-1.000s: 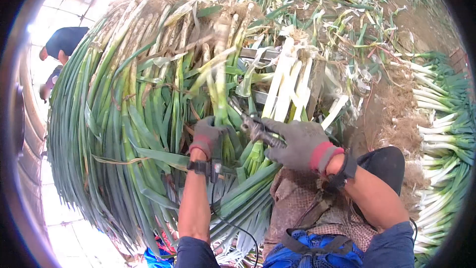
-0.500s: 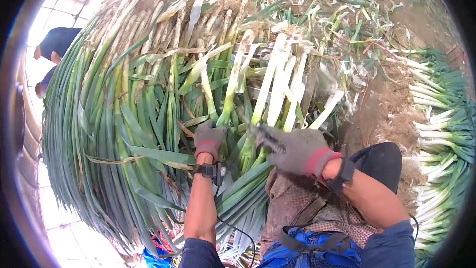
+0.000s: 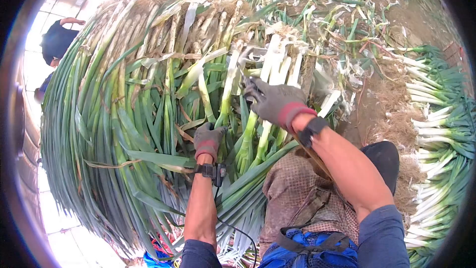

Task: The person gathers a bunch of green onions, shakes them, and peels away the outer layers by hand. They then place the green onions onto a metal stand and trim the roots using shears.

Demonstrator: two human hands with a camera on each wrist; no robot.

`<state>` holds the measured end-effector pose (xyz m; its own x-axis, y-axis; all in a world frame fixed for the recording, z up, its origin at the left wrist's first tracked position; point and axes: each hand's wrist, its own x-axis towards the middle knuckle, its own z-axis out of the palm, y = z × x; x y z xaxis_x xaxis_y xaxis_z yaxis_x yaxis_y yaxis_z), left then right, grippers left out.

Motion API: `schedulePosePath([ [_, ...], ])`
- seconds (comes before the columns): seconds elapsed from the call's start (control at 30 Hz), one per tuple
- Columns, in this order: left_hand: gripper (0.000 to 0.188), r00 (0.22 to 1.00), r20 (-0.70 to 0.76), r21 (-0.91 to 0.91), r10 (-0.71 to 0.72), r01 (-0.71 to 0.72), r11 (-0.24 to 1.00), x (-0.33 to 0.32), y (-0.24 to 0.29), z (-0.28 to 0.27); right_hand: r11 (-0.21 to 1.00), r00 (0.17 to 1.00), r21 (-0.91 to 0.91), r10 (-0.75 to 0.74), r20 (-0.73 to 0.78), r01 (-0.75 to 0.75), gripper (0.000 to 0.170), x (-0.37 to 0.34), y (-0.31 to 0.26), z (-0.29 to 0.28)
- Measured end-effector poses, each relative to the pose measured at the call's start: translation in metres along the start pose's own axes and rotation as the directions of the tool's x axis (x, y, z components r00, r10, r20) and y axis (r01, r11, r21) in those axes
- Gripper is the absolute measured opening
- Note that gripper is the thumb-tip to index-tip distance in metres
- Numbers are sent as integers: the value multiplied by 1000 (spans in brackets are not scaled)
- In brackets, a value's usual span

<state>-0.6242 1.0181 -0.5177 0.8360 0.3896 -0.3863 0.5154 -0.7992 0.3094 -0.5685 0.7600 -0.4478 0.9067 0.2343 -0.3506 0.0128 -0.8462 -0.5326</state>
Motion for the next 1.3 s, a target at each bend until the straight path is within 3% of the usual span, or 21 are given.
schedulePosePath([
  [0.17, 50, 1000, -8, -20, -23, 23, 1000, 5, -4, 7, 998, 996, -37, 49, -69, -52, 71, 33, 2, -6],
  [0.27, 50, 999, -9, -10, -36, 36, 999, 2, -2, 4, 995, 985, 68, 55, 163, -67, 65, 2, -11, -23],
  [0.33, 49, 1000, -16, 0, -21, 21, 1000, 1, -1, 3, 994, 978, -106, 15, 206, 7, 72, -8, -1, -3],
  [0.4, 47, 1000, -16, 8, 8, -7, 1000, 0, 1, 4, 987, 988, -104, -107, 112, 119, 77, -9, 9, 13],
  [0.5, 45, 1000, -26, -39, 11, -12, 999, 2, -5, 9, 999, 997, 20, 44, 63, -45, 75, 13, 0, 1],
  [0.6, 46, 999, -52, -26, 9, -10, 1000, 3, -9, 11, 999, 999, 10, 46, -11, -45, 68, 19, 3, -5],
  [0.67, 46, 999, -44, -23, -2, 1, 1000, 1, -7, 10, 999, 988, 24, 36, 147, -40, 72, -1, -3, -12],
  [0.7, 46, 999, -38, -21, -7, 6, 1000, 0, -5, 9, 998, 971, -52, 32, 235, -20, 73, -12, -3, -12],
  [0.8, 45, 999, -26, 26, -25, 26, 999, 4, -3, 12, 985, 964, -54, -145, 224, 161, 71, -37, 8, 10],
  [1.0, 45, 999, -28, -21, -16, 16, 1000, -3, -2, 9, 998, 997, -55, -3, 76, 7, 60, 3, -12, 8],
  [1.03, 45, 999, -41, -19, -1, 0, 1000, -1, -3, 10, 997, 991, -57, 67, 119, -61, 74, 14, -14, 6],
  [1.13, 46, 997, -70, -7, 21, -21, 1000, 2, -11, 17, 994, 992, -43, 104, 68, -101, 75, 29, -11, 7],
  [1.3, 46, 996, -86, 0, 11, -11, 1000, 6, -11, 20, 998, 994, -67, 2, 105, 5, 74, 5, -3, 9],
])
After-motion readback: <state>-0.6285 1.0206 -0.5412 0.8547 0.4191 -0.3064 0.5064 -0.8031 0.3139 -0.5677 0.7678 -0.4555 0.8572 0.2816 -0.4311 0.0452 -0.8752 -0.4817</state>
